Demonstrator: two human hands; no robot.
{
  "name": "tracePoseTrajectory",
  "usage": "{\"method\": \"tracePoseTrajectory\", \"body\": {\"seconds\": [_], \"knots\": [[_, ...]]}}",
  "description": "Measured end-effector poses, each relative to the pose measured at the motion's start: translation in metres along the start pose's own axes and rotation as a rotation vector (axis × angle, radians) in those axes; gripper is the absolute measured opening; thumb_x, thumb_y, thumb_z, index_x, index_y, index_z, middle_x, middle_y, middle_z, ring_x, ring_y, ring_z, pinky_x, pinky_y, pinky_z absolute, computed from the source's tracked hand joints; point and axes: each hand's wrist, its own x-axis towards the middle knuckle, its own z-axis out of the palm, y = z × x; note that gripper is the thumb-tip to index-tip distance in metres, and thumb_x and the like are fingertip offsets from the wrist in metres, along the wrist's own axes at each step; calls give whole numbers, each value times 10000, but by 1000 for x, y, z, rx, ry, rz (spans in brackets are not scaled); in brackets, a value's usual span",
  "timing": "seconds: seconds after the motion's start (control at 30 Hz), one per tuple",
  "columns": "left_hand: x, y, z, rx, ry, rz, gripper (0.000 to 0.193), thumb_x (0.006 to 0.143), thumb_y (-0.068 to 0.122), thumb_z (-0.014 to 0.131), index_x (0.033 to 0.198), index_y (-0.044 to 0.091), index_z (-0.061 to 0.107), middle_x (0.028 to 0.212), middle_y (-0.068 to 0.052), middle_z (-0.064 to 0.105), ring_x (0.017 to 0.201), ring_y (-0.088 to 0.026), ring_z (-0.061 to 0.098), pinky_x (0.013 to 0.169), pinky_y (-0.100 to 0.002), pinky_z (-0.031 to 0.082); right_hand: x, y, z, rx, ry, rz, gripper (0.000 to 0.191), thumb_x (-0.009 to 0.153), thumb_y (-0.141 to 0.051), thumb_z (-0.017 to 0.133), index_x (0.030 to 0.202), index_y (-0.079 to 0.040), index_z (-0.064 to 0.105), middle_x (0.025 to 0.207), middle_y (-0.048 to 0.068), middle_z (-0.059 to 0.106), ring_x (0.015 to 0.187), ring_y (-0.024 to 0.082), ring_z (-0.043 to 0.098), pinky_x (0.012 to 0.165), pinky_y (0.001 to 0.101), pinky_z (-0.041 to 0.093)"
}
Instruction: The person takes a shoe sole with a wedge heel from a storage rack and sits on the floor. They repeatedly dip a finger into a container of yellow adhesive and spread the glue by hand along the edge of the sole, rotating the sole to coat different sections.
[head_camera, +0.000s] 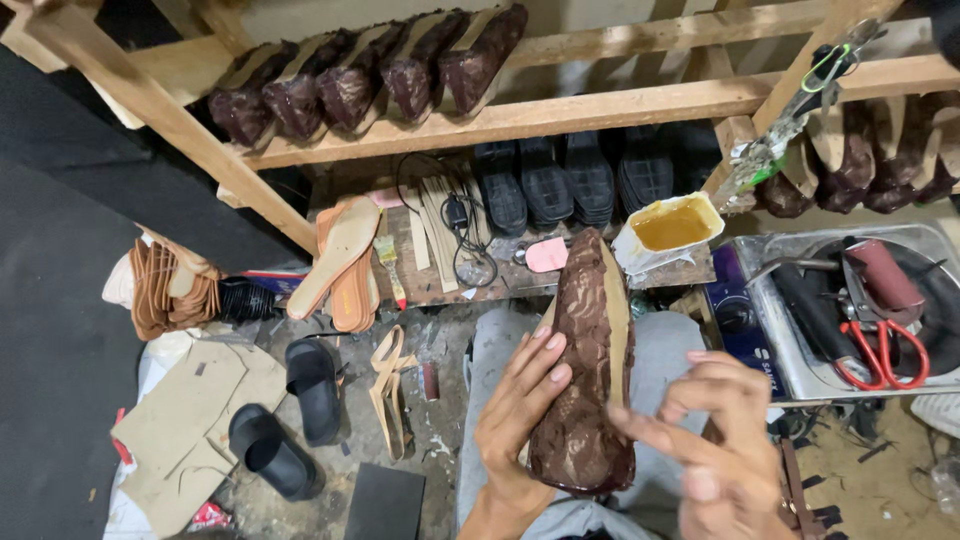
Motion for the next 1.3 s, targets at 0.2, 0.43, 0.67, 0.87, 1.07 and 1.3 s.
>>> {"method": "tracePoseTrajectory", "body": {"seconds": [0.2,0.43,0.67,0.87,1.07,1.3], "knots": [[-1,-16,-8,-21,-6,0,550,788,174,834,1281,4,661,1409,-217,652,1405,-416,601,1251,-547,402,3,5,10,-41,-96,5,524,1051,-405,404,1082,-45,784,957,58,556,1072,271,501,1108,509,406],[-12,-49,-3,-60,116,-157,567,788,75,782,1320,-38,621,1402,-250,641,1380,-394,599,1203,-478,420,61,148,4,112,13,381,310,1069,-187,434,1185,-5,657,1030,98,577,1011,275,564,958,340,442],[-29,-71,-4,-61,171,-319,566,774,-37,741,1328,-40,631,1408,-256,643,1384,-379,590,1184,-466,424,79,272,47,-729,-464,179,541,641,42,692,1133,-155,797,995,122,551,993,359,491,841,443,408],[-18,-76,3,-149,142,-330,571,784,-41,760,1338,-28,622,1439,-238,620,1400,-371,570,1174,-452,430,83,276,37,-814,-420,138,260,621,-29,732,840,-144,810,1074,119,611,1057,336,520,852,453,392],[3,-58,4,-72,71,-148,610,772,84,841,1337,3,626,1439,-205,628,1402,-383,586,1234,-500,403,64,156,8,-86,-157,181,314,901,4,523,1164,-61,682,1150,119,621,1116,298,576,1009,388,468],[8,-28,-3,-24,22,-31,533,844,124,813,1340,25,643,1456,-205,643,1459,-398,589,1308,-558,386,7,13,24,9,-234,153,681,1048,-512,264,1359,-30,631,1066,126,512,1114,280,451,1093,476,337]]}}
